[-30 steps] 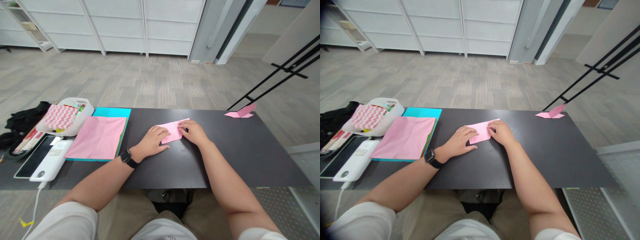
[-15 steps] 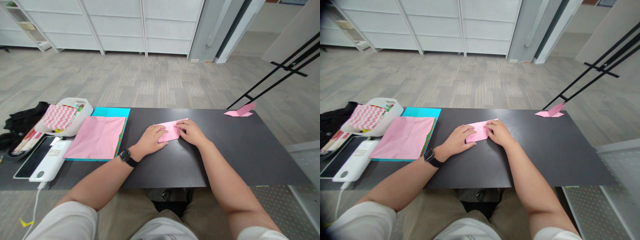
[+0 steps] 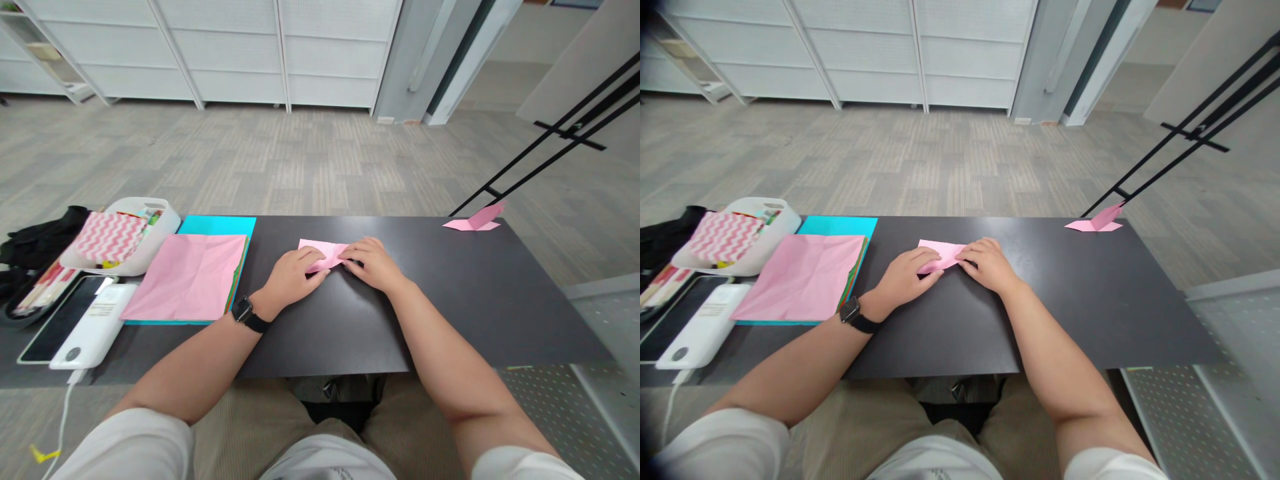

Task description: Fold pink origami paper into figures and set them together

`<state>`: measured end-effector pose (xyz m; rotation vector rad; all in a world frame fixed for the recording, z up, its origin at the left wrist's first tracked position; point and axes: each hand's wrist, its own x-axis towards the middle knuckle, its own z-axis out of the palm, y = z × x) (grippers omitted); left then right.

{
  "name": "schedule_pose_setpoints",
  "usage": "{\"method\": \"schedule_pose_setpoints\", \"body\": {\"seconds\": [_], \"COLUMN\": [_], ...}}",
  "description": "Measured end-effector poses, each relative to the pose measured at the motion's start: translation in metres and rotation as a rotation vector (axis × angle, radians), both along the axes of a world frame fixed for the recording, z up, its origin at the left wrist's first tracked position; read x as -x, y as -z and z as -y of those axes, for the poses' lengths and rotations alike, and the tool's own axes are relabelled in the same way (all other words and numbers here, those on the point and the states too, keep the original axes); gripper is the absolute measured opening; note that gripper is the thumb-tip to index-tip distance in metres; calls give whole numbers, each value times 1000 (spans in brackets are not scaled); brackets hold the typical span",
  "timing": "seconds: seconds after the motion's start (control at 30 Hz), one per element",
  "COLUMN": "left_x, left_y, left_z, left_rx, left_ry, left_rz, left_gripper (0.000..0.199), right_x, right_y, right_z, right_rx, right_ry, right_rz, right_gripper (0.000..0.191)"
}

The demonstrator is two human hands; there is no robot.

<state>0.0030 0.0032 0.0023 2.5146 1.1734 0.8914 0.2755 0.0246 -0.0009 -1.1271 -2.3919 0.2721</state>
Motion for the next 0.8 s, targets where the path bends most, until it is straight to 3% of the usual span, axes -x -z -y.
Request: {"method": "schedule_pose_setpoints", "body": {"seconds": [0.07, 0.23, 0.33, 0.43, 0.53, 0.6, 0.7, 0.8], "left_x": [-1, -1, 3, 6, 4, 1, -3, -4], "left_y": [-1, -4, -9, -10, -4, 1, 6, 11], "left_z": [2, 5, 5, 2, -3, -5, -5, -6], "left_rx": [-34, -127, -94, 36, 288, 487, 711, 795], "left_ry": [-5, -54, -103, -190, -155, -99, -97, -159], "left_rz": [-6, 13, 176, 495, 875, 1043, 1097, 1040], "left_gripper": [34, 14, 16, 11, 23, 35, 41, 39], "right_x": [6, 13, 1, -12, -12, -4, 9, 17], "right_y": [-1, -7, -10, -10, -7, -6, -5, -4], "right_z": [3, 11, 8, 1, -3, -2, 2, 5], "right_rx": [-62, -151, -184, -191, 34, 286, 629, 739], "right_ry": [-3, -33, 104, 316, 286, 179, 88, 140], "right_rz": [-22, -59, -190, -555, -858, -899, -821, -813], "right_gripper": [16, 14, 20, 48, 61, 68, 71, 60]}}
